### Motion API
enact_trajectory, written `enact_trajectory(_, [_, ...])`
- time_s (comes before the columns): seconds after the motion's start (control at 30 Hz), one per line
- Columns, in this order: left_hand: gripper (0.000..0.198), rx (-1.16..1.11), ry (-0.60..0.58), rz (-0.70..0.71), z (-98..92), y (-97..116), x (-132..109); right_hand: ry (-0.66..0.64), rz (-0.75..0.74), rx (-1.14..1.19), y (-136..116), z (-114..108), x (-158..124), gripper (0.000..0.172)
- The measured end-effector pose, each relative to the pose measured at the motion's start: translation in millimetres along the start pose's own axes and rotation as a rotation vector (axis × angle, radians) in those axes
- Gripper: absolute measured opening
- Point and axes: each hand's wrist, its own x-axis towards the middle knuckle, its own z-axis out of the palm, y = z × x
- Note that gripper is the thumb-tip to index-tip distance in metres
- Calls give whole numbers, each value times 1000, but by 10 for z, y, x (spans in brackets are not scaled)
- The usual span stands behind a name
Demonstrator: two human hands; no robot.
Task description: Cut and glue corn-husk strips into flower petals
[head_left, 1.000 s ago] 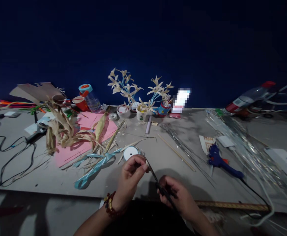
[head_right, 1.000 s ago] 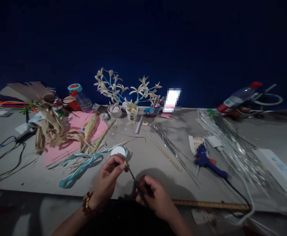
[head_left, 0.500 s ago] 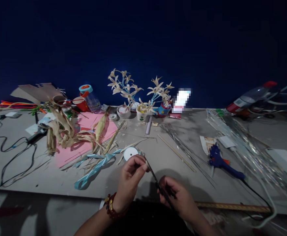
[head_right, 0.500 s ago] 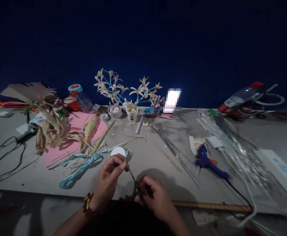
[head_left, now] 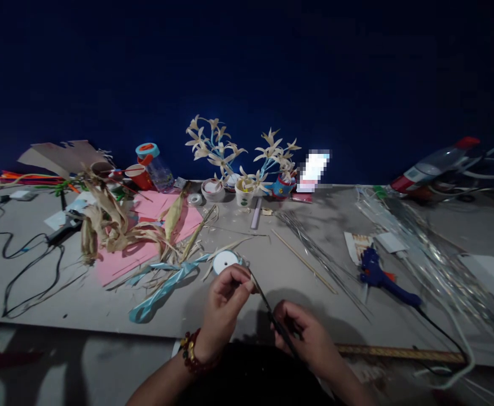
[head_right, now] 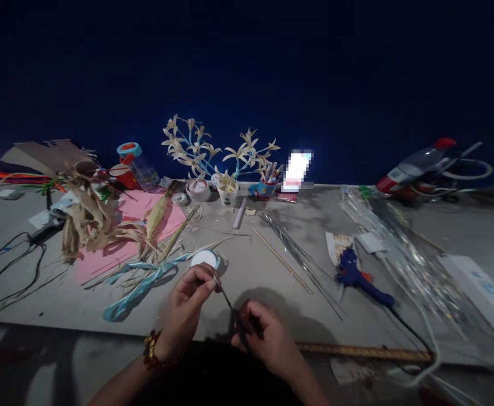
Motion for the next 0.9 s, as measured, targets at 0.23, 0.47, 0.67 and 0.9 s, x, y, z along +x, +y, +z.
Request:
enact_trajectory(0.23, [14,16,-6,0,-17,-12,5,21,-15,-22,26,-5,7,36])
enact_trajectory(0.47, [14,10,-15,17,-6,-7,15,20,-18,1,22,4,12,39])
enact_trajectory(0.67, [12,-35,-28,7,2,-21,-6,11,1,16,-64,5,23,50])
enact_trajectory(0.9, [13,-45,-18,-44,-8,-39,-11,98,3,75,-27,-43,32,49])
